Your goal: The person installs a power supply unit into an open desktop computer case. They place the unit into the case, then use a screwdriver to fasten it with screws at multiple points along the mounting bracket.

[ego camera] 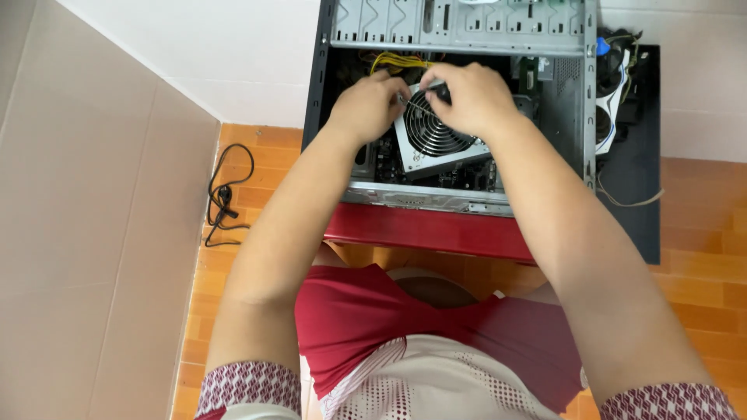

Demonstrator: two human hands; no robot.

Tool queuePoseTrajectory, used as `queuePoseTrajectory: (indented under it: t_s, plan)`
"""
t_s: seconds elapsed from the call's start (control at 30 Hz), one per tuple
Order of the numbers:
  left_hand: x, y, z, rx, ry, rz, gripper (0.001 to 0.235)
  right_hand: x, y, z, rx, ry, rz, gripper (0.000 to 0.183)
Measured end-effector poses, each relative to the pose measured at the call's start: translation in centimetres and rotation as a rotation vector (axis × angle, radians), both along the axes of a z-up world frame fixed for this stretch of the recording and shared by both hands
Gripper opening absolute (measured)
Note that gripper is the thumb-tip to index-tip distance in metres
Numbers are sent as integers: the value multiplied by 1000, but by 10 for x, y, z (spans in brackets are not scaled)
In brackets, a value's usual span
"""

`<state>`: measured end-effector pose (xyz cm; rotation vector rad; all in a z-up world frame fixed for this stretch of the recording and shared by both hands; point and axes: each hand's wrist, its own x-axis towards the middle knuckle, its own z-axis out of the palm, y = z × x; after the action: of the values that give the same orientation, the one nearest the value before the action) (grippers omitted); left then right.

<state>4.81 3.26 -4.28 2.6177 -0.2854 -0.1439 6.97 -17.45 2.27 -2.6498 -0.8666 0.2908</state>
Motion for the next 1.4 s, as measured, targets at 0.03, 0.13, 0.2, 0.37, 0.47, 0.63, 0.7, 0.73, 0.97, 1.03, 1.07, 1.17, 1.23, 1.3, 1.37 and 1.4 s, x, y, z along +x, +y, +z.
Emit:
queuePoseTrajectory:
  t_s: [0.03,0.13,0.2,0.37,0.47,0.63,0.7,0.73,0.97,1.03,1.07,1.17,1.23,1.3,1.37,1.4]
  plan:
    - [1,1,-1,-2,3,2,21,0,2,-3,-2,3,2,15]
    - [17,0,-4,79,-15,-36,17,10,0,-17,-82,-96,57,23]
    - [28,0,-15,200,-77,-97,8,21,-5,-43,-32,-311,136,27]
    - [40,0,-17,186,-6,-192,4,24,-4,-58,-66,-387,134,24]
    - [40,1,-21,217,-30,-239,7,26,-5,-63,-17,-413,125,18]
    - [35,1,-19,234,-93,-262,11,25,-5,-60,32,-349,100,22]
    - [33,2,-15,203,-90,-249,9,25,-4,-58,57,-296,83,16]
    - [32,1,-14,203,-89,-249,9,24,-4,-56,57,-295,83,16]
    - [28,0,-10,144,-56,-218,8,23,-2,-52,45,-250,69,16]
    - [27,1,-8,128,-63,-216,6,23,0,-50,54,-249,67,16]
    - [27,1,-7,124,-51,-215,5,22,0,-49,58,-235,62,15]
    - [26,0,-8,112,-30,-199,3,21,1,-48,69,-207,59,14]
    - [25,-1,-4,103,-21,-187,3,21,1,-46,75,-194,60,13]
    - [20,-3,4,-2,17,-150,11,20,2,-43,68,-118,40,14]
    - [18,-3,9,-47,49,-131,10,23,1,-46,72,-112,39,15]
    - [17,-4,11,-93,81,-112,9,25,1,-48,74,-107,37,16]
